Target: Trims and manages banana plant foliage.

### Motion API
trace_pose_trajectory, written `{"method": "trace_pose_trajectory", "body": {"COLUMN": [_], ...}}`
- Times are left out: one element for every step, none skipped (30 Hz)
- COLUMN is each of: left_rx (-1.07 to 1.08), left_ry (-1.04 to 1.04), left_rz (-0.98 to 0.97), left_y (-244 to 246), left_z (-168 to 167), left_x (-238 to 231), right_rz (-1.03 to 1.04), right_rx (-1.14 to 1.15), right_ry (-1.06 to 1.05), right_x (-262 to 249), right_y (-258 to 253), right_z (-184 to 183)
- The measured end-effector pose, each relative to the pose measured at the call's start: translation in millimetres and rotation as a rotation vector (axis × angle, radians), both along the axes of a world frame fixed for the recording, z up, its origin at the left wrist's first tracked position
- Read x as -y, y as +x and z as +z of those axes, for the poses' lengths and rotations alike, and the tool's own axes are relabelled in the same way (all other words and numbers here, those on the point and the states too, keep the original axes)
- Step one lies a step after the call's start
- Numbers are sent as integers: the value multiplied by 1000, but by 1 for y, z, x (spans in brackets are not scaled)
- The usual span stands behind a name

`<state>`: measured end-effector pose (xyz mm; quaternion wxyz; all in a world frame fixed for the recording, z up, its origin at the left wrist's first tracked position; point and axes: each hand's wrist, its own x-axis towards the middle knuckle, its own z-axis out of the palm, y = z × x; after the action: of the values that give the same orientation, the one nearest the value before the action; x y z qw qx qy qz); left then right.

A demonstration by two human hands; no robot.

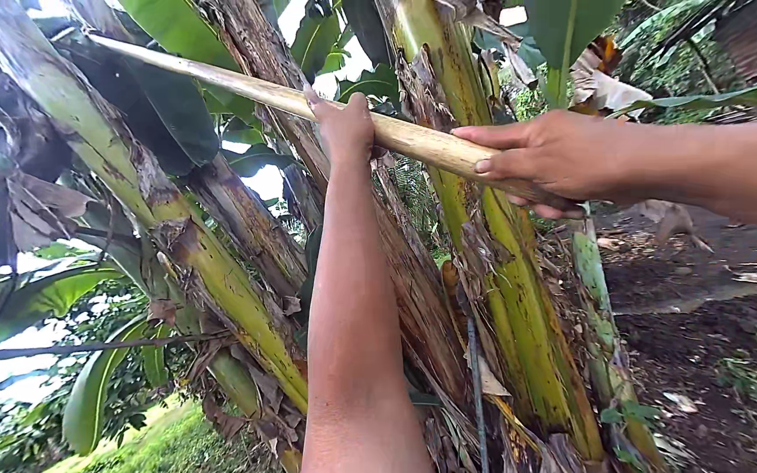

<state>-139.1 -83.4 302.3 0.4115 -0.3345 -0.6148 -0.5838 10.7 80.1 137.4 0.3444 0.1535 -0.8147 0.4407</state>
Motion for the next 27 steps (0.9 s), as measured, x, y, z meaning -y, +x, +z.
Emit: {"method": "trace_pose_trajectory", "body": {"left_rx": [1, -3, -12, -21, -35, -53, -65, -76, -78, -72, -55, -42, -40, -51, -69, -79, -88, -96, -100, -102, -101, -105, -109, -113, -113, -113, -108], "left_ry": [7, 27, 49, 69, 90, 98, 96, 89, 71, 59, 50, 43, 36, 43, 54, 59, 65, 77, 83, 78, 79, 79, 79, 75, 65, 67, 64], "left_rz": [12, 19, 27, 21, 6, -8, -18, -26, -29, -37, -50, -60, -67, -83, -110, -125, -119, -102, -89, -87, -80, -70, -54, -37, -32, -36, -54], "left_y": [1, 2, 3, 3, 2, 1, 2, 5, 8, 12, 13, 13, 15, 16, 19, 21, 24, 25, 26, 27, 28, 29, 30, 30, 30, 29, 29], "left_z": [4, 6, 7, 5, 0, -4, -8, -12, -16, -21, -30, -39, -47, -53, -57, -59, -60, -59, -57, -56, -54, -52, -51, -50, -49, -48, -48], "left_x": [-4, -7, -9, -10, -8, -3, 3, 6, 6, 5, 4, 1, -1, -2, -3, -4, -6, -6, -6, -6, -6, -6, -6, -5, -3, -2, 0], "right_rz": [10, 27, 45, 60, 82, 109, 145, 194, 240, 264, 278, 287, 292, 290, 283, 279, 278, 274, 260, 235, 212, 192, 183, 181, 181, 182, 190], "right_rx": [11, 20, 27, 33, 31, 52, 72, 74, 74, 73, 66, 51, 31, 6, -15, -34, -50, -58, -63, -69, -76, -92, -114, -131, -133, -128, -113], "right_ry": [17, 39, 50, 34, -6, -39, -61, -90, -139, -188, -230, -250, -245, -225, -206, -191, -177, -164, -157, -148, -139, -126, -117, -112, -109, -108, -107], "right_x": [4, 4, 0, -8, -20, -35, -51, -68, -81, -89, -94, -95, -96, -96, -97, -99, -101, -102, -100, -95, -90, -85, -78, -72, -64, -55, -45], "right_y": [-5, -9, -9, -3, 5, 17, 30, 40, 50, 58, 64, 68, 70, 71, 72, 73, 73, 72, 71, 70, 65, 58, 49, 40, 32, 25, 19], "right_z": [18, 29, 29, 11, -23, -63, -102, -138, -168, -192, -209, -220, -228, -232, -235, -238, -239, -238, -236, -232, -226, -218, -208, -197, -183, -169, -154]}}
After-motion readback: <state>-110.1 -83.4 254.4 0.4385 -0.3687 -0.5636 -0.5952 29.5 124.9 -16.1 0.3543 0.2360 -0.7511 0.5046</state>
